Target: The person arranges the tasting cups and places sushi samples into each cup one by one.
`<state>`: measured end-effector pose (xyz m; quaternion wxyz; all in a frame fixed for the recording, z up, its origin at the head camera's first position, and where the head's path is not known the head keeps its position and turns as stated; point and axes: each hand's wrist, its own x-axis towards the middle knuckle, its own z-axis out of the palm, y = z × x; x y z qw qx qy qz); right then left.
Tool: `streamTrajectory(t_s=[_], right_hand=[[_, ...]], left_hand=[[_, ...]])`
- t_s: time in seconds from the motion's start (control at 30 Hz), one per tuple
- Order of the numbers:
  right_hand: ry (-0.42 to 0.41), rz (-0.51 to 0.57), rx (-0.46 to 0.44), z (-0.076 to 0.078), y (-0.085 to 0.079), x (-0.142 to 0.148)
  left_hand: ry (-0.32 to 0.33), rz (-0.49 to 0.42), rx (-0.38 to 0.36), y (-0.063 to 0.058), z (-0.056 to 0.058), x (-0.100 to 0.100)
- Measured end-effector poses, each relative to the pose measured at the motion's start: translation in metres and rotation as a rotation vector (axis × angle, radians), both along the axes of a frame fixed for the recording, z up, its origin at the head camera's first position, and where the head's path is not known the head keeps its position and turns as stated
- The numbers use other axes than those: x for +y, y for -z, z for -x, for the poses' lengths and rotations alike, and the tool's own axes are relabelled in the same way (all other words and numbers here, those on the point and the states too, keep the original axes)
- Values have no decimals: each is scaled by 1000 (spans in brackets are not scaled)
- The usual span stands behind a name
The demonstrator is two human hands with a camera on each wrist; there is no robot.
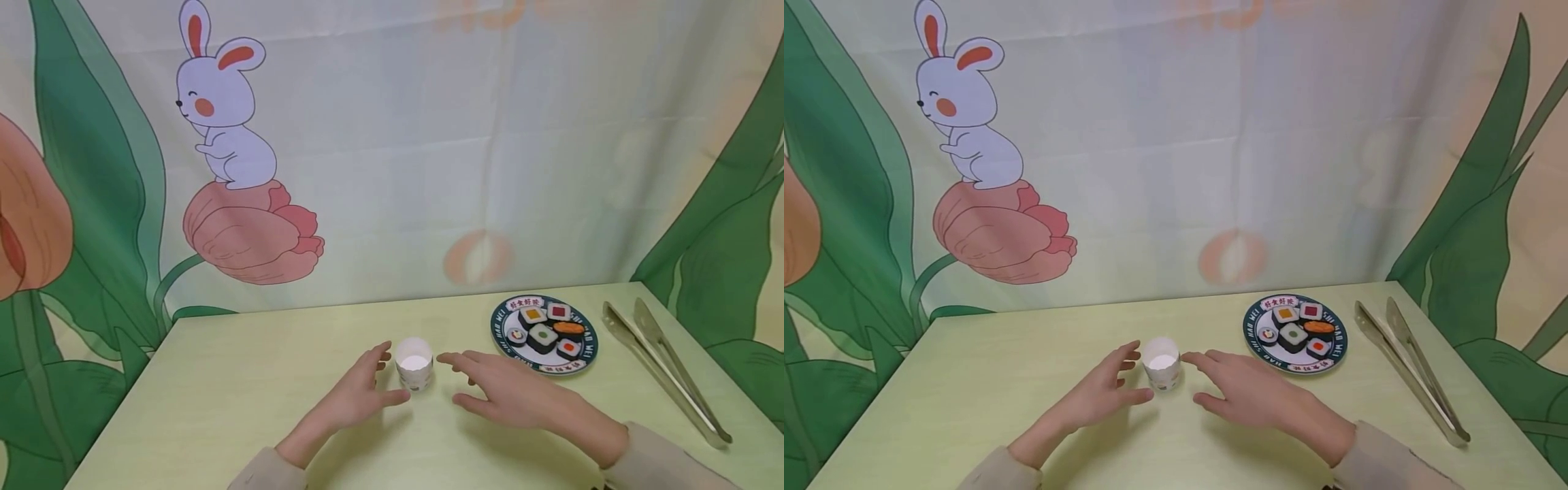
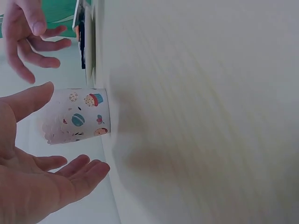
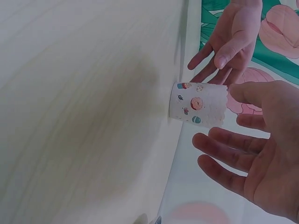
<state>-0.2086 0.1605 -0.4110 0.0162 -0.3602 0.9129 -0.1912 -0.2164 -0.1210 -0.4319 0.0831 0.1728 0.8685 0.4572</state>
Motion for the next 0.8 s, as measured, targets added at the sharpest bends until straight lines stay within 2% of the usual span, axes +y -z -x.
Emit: streamTrajectory(t_s=[0.17,0.53,0.8], right_hand=[[-23,-3,4,3,1,-7],[-15,-11,-21,15,5,-17],[-14,-14,-40,19,4,-20]], left_hand=[[6,-31,8,1,2,1],[22,-100,5,2,8,8],[16,-117,-2,3,11,10]])
